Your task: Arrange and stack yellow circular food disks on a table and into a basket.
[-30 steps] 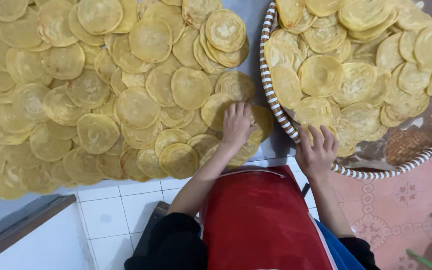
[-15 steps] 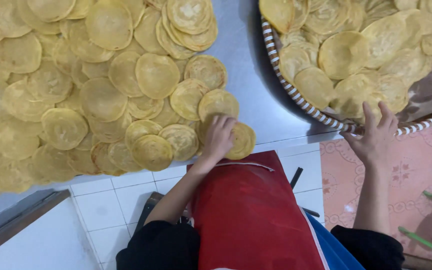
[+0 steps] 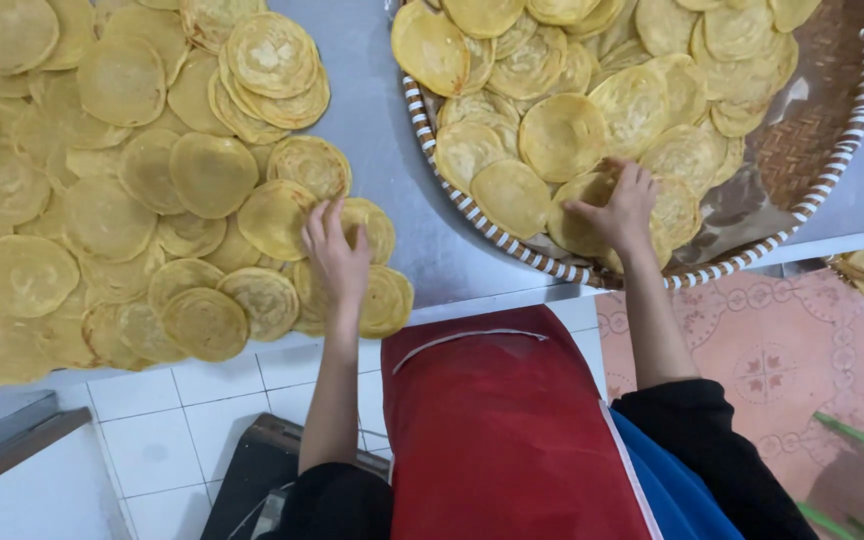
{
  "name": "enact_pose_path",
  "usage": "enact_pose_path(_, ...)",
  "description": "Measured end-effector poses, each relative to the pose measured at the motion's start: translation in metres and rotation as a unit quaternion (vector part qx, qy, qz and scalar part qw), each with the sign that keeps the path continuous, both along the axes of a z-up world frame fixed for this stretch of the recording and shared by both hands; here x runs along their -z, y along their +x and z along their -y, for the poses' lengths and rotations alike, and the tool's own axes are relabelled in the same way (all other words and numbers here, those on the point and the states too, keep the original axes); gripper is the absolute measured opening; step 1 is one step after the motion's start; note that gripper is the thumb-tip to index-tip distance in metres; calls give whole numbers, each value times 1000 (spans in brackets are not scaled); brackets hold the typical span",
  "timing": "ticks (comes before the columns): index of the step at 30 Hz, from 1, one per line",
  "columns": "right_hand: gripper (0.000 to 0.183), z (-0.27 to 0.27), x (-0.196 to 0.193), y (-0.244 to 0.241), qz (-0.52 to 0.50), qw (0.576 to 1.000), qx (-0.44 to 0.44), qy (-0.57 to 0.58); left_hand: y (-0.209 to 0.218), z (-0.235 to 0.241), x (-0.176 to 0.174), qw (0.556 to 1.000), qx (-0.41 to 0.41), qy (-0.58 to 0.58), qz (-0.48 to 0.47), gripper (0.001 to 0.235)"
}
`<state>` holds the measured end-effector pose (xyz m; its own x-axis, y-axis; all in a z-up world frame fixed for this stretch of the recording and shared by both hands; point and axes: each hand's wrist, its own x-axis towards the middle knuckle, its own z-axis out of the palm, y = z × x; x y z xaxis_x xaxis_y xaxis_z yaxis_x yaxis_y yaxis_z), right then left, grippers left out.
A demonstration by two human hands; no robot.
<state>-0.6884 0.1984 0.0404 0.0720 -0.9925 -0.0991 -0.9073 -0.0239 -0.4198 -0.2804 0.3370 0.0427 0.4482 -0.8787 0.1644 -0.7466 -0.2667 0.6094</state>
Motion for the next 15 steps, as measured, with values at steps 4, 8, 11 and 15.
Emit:
enact_pose_path(4, 120, -5, 15, -4, 13, 998, -3, -57, -73, 15, 8, 987, 46, -99, -117, 37)
enact_pose_path(8, 134, 2, -9, 2, -32, 999, 9, -14, -136, 72, -34, 971, 221, -77, -54, 46)
enact_pose_path(11, 109, 12, -18, -18, 70, 994, 37, 75, -165, 112, -17, 959, 280, 7, 44, 71)
enact_pose_path(15, 54, 19, -24, -41, 11, 990, -34, 134, -182, 141, -38, 926, 298, 205, 112, 79)
